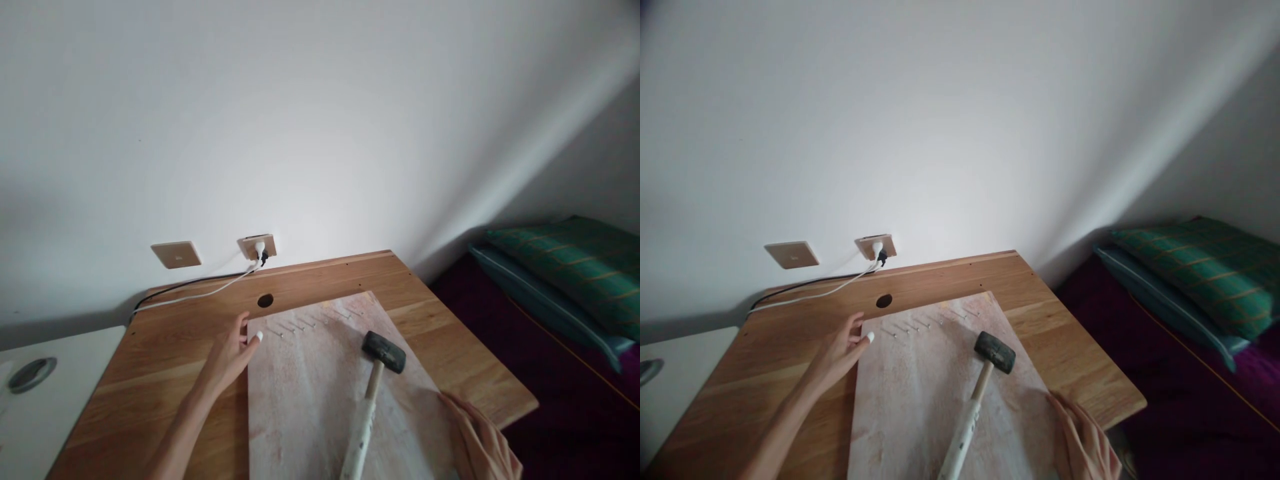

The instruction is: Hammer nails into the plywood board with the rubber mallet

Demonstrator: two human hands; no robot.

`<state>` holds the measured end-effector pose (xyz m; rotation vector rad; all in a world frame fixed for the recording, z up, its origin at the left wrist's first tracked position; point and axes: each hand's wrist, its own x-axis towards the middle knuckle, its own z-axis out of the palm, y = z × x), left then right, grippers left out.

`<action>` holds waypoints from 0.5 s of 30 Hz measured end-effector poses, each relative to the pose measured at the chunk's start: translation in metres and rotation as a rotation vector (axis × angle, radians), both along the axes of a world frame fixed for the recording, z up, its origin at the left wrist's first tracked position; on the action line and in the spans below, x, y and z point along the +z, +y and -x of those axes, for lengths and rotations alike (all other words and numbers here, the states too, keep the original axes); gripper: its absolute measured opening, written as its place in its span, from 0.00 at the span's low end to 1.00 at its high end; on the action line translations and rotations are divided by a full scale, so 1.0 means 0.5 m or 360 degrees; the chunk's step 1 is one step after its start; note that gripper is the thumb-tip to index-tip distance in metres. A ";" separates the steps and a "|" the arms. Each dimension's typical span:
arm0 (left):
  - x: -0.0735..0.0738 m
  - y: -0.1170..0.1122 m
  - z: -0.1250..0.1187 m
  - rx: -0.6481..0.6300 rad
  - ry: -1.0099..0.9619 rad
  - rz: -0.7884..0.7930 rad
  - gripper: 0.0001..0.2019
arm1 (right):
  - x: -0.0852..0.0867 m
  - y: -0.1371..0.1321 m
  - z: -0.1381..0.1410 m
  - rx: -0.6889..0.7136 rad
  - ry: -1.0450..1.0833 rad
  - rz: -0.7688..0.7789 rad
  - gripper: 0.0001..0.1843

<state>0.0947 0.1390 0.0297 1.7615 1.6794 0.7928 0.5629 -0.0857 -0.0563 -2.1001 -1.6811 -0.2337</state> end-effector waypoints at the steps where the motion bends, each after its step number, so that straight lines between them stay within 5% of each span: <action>1: 0.002 0.000 -0.024 -0.0054 -0.0023 0.0020 0.31 | 0.001 0.005 -0.030 -0.0073 0.0009 -0.0016 0.23; 8: 0.010 0.019 -0.196 -0.0383 -0.0252 0.0163 0.31 | 0.030 0.052 -0.211 -0.0406 0.0141 -0.0017 0.30; 15: -0.018 0.078 -0.315 -0.0572 -0.0651 0.0297 0.24 | 0.056 0.087 -0.299 -0.0612 0.0228 0.0032 0.35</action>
